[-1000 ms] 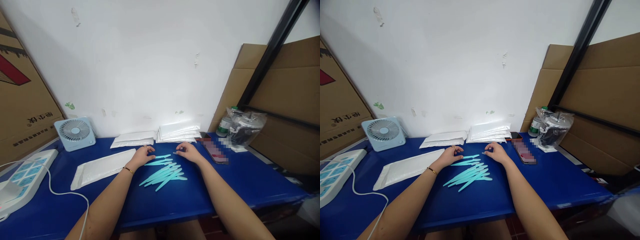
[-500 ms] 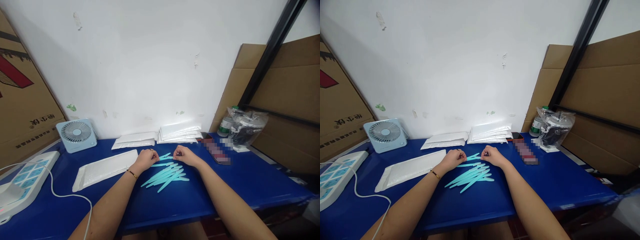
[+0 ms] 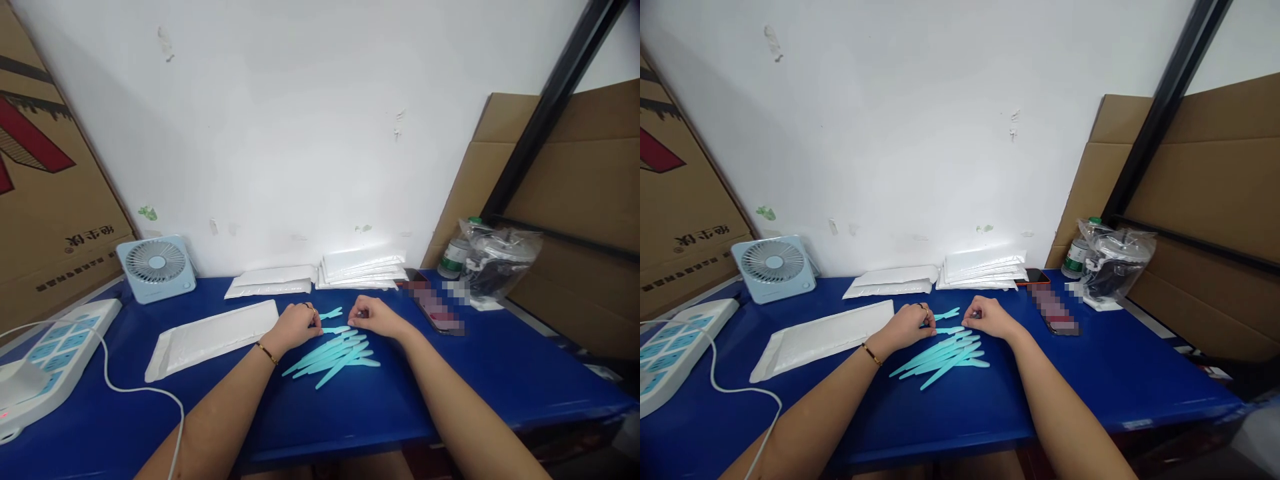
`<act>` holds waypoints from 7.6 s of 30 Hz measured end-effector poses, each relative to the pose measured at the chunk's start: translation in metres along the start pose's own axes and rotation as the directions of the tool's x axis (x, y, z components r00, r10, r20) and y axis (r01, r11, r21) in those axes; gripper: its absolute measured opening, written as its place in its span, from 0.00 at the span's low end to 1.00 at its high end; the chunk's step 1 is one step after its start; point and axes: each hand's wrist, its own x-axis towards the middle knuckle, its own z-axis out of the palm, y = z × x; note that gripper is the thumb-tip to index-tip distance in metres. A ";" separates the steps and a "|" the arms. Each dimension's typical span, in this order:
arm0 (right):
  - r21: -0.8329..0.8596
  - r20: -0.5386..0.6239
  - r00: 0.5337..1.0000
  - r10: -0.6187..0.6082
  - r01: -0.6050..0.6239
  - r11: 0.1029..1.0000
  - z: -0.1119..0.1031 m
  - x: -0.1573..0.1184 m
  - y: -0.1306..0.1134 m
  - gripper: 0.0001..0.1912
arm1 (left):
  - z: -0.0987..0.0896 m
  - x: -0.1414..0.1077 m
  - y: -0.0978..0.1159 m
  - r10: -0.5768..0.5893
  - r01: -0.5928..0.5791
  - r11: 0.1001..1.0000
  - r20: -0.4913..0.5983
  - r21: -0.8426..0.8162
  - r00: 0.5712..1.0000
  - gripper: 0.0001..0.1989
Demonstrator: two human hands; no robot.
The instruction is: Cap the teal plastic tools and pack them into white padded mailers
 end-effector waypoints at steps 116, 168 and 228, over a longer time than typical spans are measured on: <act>0.153 0.224 0.974 -0.014 -0.021 0.988 -0.017 -0.009 -0.006 0.15 | -0.005 -0.006 0.009 -0.062 0.065 0.996 0.051 -0.068 0.997 0.09; -0.161 -0.117 0.991 -0.058 0.039 0.986 -0.019 -0.004 0.004 0.04 | -0.008 -0.008 0.012 -0.184 0.182 0.983 -0.056 -0.033 0.981 0.07; 0.070 -0.122 0.982 0.143 -0.135 0.988 -0.023 -0.006 0.013 0.20 | -0.014 -0.013 0.003 -0.146 0.142 0.981 -0.021 -0.130 0.989 0.14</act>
